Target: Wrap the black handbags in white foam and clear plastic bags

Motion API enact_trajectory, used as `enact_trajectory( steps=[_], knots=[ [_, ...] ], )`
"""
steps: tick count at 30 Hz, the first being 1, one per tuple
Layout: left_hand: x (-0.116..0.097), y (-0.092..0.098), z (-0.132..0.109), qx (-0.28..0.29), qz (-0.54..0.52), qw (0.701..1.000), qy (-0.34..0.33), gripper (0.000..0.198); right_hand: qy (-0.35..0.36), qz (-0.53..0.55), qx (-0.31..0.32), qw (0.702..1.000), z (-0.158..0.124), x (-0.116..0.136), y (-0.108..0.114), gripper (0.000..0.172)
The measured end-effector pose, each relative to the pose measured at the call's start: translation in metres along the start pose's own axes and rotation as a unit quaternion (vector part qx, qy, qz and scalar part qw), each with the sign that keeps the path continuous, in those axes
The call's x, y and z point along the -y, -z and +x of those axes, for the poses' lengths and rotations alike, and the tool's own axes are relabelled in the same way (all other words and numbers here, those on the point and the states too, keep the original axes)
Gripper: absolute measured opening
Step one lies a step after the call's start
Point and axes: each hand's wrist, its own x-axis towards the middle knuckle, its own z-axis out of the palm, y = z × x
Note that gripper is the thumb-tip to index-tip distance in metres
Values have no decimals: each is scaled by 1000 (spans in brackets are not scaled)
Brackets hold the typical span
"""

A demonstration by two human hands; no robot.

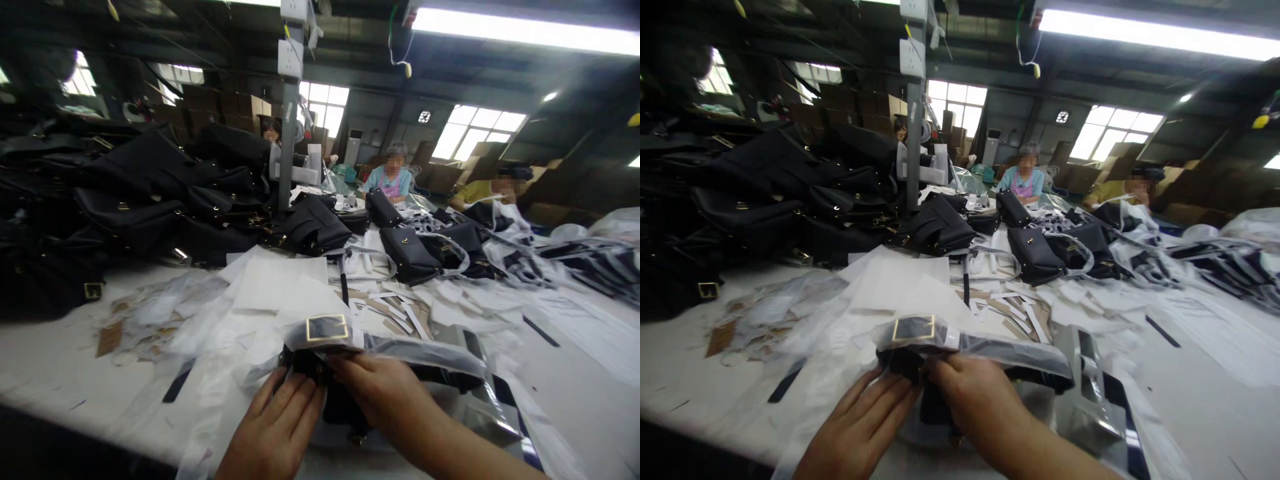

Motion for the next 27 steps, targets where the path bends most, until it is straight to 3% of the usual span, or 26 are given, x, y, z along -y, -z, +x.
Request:
enact_trajectory(
  steps=[5,8,11,15,20,23,27],
  knots=[
    [7,6,2,-17,-11,999,-28,35,84,-81,139,983,30,11,15,26],
    [10,11,0,-1,-12,998,-64,34,164,-175,224,945,50,14,15,16],
    [10,12,-3,-15,-12,998,-63,34,238,-242,267,902,67,18,11,13],
    [7,9,-3,-45,-22,998,-41,32,292,-258,302,870,83,31,9,13],
    [6,9,0,-44,-41,998,-25,31,309,-287,322,848,88,39,14,16],
    [6,11,0,-44,-47,998,-20,33,307,-279,317,853,83,35,10,16],
    [8,14,-1,-30,-51,998,-27,33,287,-233,279,886,77,24,-6,16]
  ],
)
